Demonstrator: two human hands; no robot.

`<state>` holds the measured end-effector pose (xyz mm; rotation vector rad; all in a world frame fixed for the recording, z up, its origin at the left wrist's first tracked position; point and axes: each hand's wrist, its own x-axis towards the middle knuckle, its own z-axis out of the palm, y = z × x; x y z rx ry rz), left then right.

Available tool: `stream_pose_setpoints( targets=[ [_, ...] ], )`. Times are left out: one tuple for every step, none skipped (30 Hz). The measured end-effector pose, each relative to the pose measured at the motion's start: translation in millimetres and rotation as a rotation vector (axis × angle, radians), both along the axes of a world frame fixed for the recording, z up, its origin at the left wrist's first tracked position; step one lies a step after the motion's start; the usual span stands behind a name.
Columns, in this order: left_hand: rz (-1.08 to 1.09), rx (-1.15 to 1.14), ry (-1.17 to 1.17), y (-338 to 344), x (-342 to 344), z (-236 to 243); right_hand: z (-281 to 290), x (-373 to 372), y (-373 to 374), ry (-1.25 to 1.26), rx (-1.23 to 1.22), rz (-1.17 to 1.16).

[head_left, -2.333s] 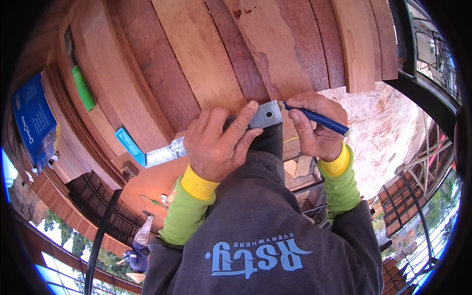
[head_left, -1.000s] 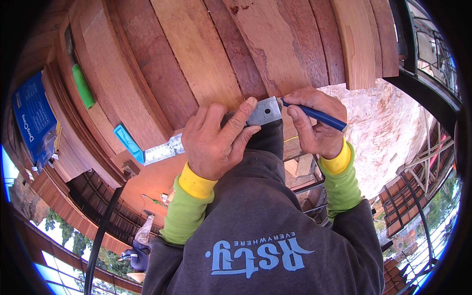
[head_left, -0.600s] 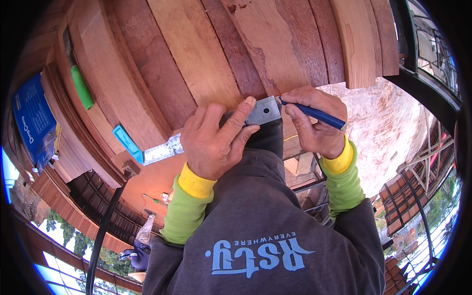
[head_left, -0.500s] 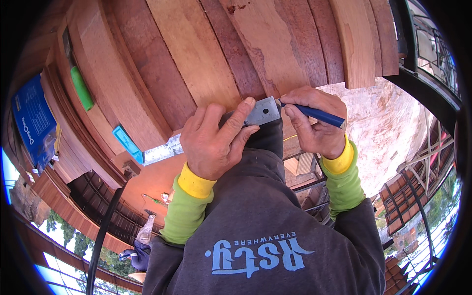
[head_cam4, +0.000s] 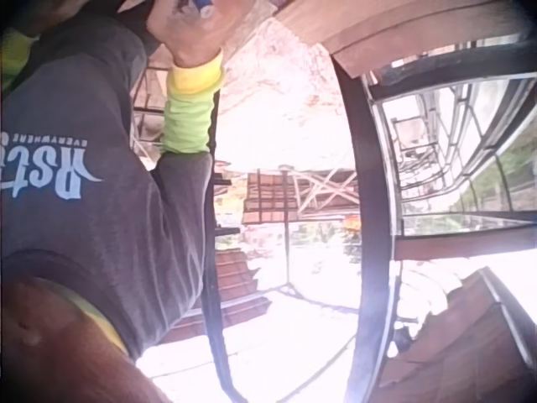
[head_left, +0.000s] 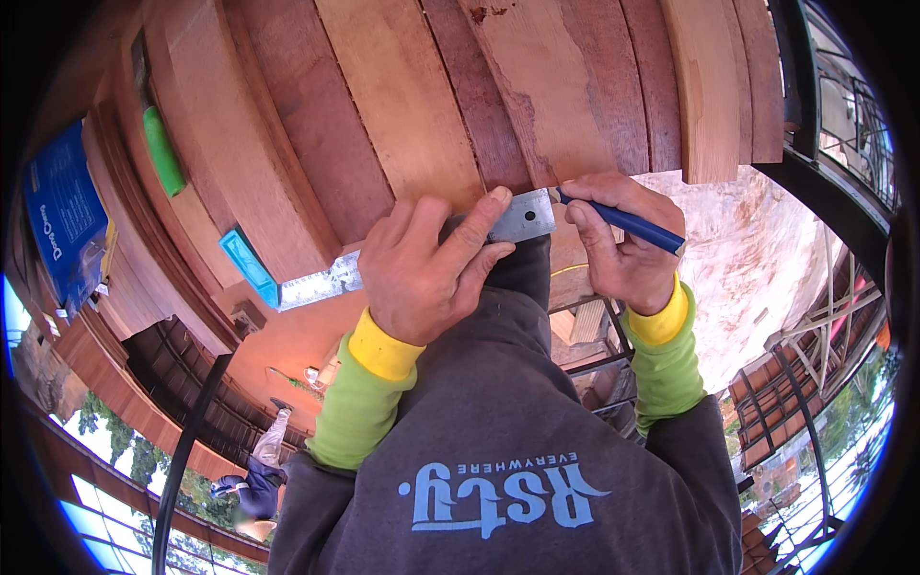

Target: The person positions wooden planks on a curved wooden ceiling, aligns them with existing planks, and marks the wood using a pencil and a metal square. The person repeatedly adjusts the plank position and marks along the edges.

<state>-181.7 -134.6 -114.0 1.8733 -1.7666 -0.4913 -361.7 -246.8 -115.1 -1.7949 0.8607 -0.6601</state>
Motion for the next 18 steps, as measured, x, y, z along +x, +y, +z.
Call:
stream_pose_setpoints(
  targets=[
    [0.002, -0.010, 0.003, 0.4, -0.1, -0.9, 0.2, -0.5, -0.4, 0.009, -0.011, 0.016],
    [0.002, -0.002, 0.005, 1.3, -0.3, -0.1, 0.6, -1.4, -1.2, 0.017, -0.021, 0.033],
    [0.001, 0.003, 0.008, 0.8, 0.0, 1.2, 1.0, -1.3, -2.6, 0.026, -0.034, 0.048],
    [0.001, 0.009, 0.011, 0.1, 0.2, 2.3, 0.6, -0.4, -2.8, 0.012, -0.034, 0.037],
    [0.002, 0.012, 0.008, -0.8, 0.4, 3.1, -0.4, 0.7, -2.3, -0.001, -0.034, 0.026],
    [0.004, 0.017, 0.007, -0.4, 0.0, 3.5, -1.2, 1.0, -1.0, -0.015, -0.032, 0.015],
    [0.005, 0.023, 0.005, 0.2, -0.3, 3.6, -1.0, 0.7, -1.2, -0.004, -0.032, 0.026],
    [0.006, 0.021, 0.001, 1.0, -0.3, 3.0, -0.4, 0.0, -2.3, 0.006, -0.033, 0.038],
    [0.005, 0.017, -0.003, 0.7, 0.0, 2.2, 0.2, -0.5, -3.1, 0.016, -0.035, 0.046],
    [0.004, 0.012, -0.007, 0.6, 0.1, 1.8, 0.2, -0.6, -2.7, 0.012, -0.040, 0.045],
    [0.005, 0.014, -0.003, 0.8, -0.1, 1.9, 0.0, -0.6, -2.0, 0.007, -0.044, 0.043],
    [0.006, 0.016, 0.001, 1.0, -0.2, 2.2, -0.2, -0.4, -1.5, 0.003, -0.049, 0.041],
    [0.007, 0.017, 0.004, 1.0, -0.3, 2.3, -0.4, -0.1, -1.1, 0.003, -0.035, 0.030],
    [0.006, 0.012, 0.002, 0.4, -0.1, 2.0, -0.5, 0.3, -0.8, 0.004, -0.022, 0.019],
    [0.005, 0.008, 0.000, 0.0, 0.1, 1.6, -0.5, 0.0, 0.1, 0.005, -0.006, 0.008],
    [0.004, 0.005, -0.002, 0.1, 0.1, 1.4, 0.0, -0.3, -0.2, 0.005, -0.009, 0.020],
    [0.004, 0.008, 0.000, 0.8, -0.2, 1.5, 0.7, -0.4, -1.4, 0.005, -0.013, 0.032],
    [0.004, 0.008, 0.001, 0.5, -0.1, 1.6, 0.9, -0.2, -2.9, 0.004, -0.019, 0.043]
  ],
)
